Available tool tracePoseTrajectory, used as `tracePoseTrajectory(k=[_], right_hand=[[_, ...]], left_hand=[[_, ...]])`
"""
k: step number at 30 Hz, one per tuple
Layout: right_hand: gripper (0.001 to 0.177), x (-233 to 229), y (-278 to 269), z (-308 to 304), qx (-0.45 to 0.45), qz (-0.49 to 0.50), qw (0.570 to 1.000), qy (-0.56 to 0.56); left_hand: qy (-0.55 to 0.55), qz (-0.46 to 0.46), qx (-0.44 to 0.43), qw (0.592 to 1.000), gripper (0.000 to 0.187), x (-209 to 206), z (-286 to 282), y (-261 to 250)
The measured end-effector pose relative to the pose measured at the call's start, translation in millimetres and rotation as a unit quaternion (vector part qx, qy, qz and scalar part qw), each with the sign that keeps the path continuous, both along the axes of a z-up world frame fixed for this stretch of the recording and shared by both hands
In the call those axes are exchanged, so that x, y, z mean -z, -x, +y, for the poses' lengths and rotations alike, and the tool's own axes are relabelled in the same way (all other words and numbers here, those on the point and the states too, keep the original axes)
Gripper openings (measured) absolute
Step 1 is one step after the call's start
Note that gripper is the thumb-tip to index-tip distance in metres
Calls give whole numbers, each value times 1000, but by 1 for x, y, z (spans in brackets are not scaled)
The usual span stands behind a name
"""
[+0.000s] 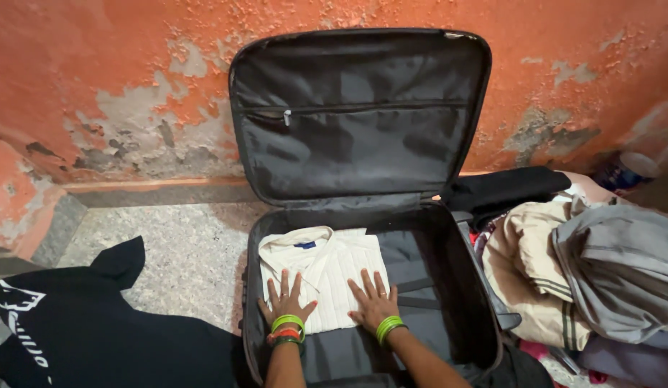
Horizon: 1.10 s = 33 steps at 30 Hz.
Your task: The person folds a white shirt and a pair of light grey trousers by hand and places them into an open suitcase. The person smooths and adjusts the garments to fit neatly inside the luggage.
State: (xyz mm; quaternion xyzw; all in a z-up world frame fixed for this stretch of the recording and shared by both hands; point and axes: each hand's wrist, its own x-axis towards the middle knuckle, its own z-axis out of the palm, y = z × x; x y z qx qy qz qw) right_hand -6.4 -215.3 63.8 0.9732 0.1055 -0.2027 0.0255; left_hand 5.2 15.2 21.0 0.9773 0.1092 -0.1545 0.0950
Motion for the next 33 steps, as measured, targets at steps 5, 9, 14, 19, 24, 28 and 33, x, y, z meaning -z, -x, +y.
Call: tracePoseTrajectory(k=[5,9,14,19,24,28,33], right_hand=[[85,6,-1,7,-27,1,1000,-10],[93,-1,-2,12,-24,66,997,-3],[109,-16,-3,12,-33,95,995,1],[105,-20,-3,16,-14,86,996,-1],[92,-12,-3,7,-9,57,998,-37],[89,-4,1,-2,16,76,995,-57],[87,-2,6,-16,6,98,993,-58]], left_hand=[[-5,6,-15,1000,102,-6,-3,1],[-3,10,-16,1000,105,-9,-1,-1],[2,33,-13,999,106,-9,1,-7],[4,24,-14,1000,105,-13,0,-5],[-20,12,-33,999,98,-32,-16,1],[61,58,-6,996,97,-51,-32,11],[103,149,45,982,92,-59,-58,34]])
